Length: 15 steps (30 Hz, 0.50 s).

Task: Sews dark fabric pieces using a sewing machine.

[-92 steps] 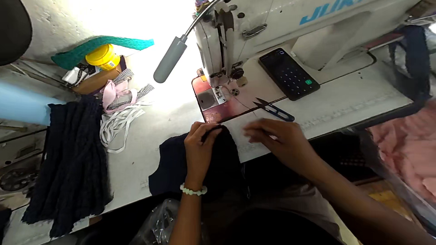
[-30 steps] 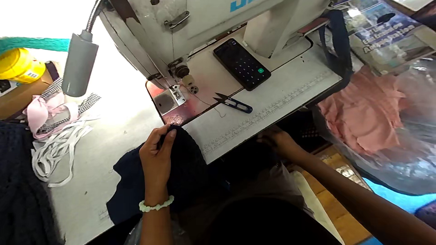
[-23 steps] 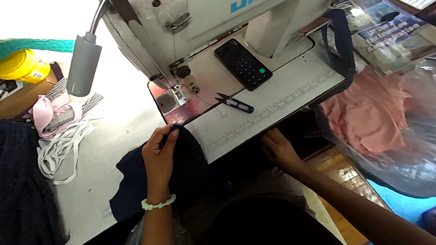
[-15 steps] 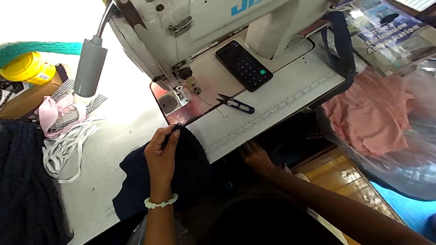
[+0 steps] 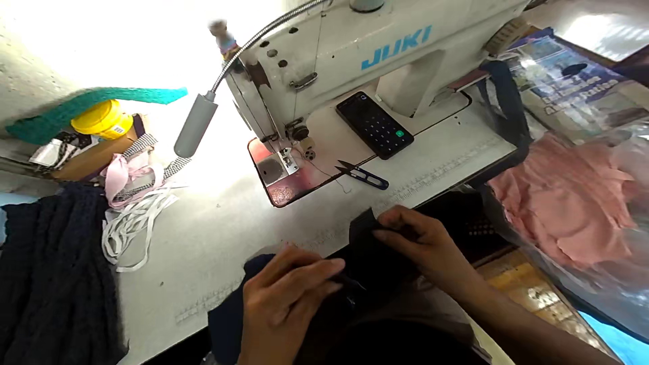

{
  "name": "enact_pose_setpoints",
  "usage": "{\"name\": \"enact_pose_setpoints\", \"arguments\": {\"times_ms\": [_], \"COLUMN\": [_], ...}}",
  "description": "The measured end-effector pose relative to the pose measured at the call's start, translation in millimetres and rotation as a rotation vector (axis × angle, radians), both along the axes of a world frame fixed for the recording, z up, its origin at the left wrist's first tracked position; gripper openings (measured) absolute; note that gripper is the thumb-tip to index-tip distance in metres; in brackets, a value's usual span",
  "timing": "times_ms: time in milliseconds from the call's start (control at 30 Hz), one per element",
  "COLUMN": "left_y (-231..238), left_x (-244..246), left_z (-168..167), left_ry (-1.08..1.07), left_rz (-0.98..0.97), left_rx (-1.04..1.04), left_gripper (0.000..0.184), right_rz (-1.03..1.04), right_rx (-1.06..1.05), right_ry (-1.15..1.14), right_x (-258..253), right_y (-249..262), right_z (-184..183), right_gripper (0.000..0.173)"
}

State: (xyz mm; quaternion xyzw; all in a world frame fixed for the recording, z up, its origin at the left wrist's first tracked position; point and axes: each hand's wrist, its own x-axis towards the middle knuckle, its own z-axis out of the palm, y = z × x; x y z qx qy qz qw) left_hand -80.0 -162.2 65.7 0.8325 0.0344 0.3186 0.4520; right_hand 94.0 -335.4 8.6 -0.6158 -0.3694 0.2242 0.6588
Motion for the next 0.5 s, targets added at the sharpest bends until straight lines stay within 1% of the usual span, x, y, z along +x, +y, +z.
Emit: {"name": "enact_pose_setpoints", "arguments": {"times_ms": [100,167,233,367,500], "left_y": [-11,-12,-10,-2,0], "left_x": [-6,-10,-10,-1,5], "left_z": [17,24,26,22,17], "left_ry": [0.015,0.024,0.011,-0.057,-0.04], "left_rz": [0.007,0.017,0.08,0.26,0.3], "left_rx": [-0.088,-0.14,-0.169,-0.207,-0.269], "left_gripper": [0.016,0.015,0.013,0.012,0.013], "right_rz": [0.008,0.063,0.127,0.212,0.215], "right_rx": [0.126,0.217,0.278,0.357,0.375], "right_ry": [0.076,0.105,0.128,0.191,0.231], "right_x": [-3,-10,-20,-37,-41], "right_y": [32,50,64,79,78], "right_z": [22,32,38,36,29], "right_gripper": [0.008,0.012,0.013,0.012,0.016]}}
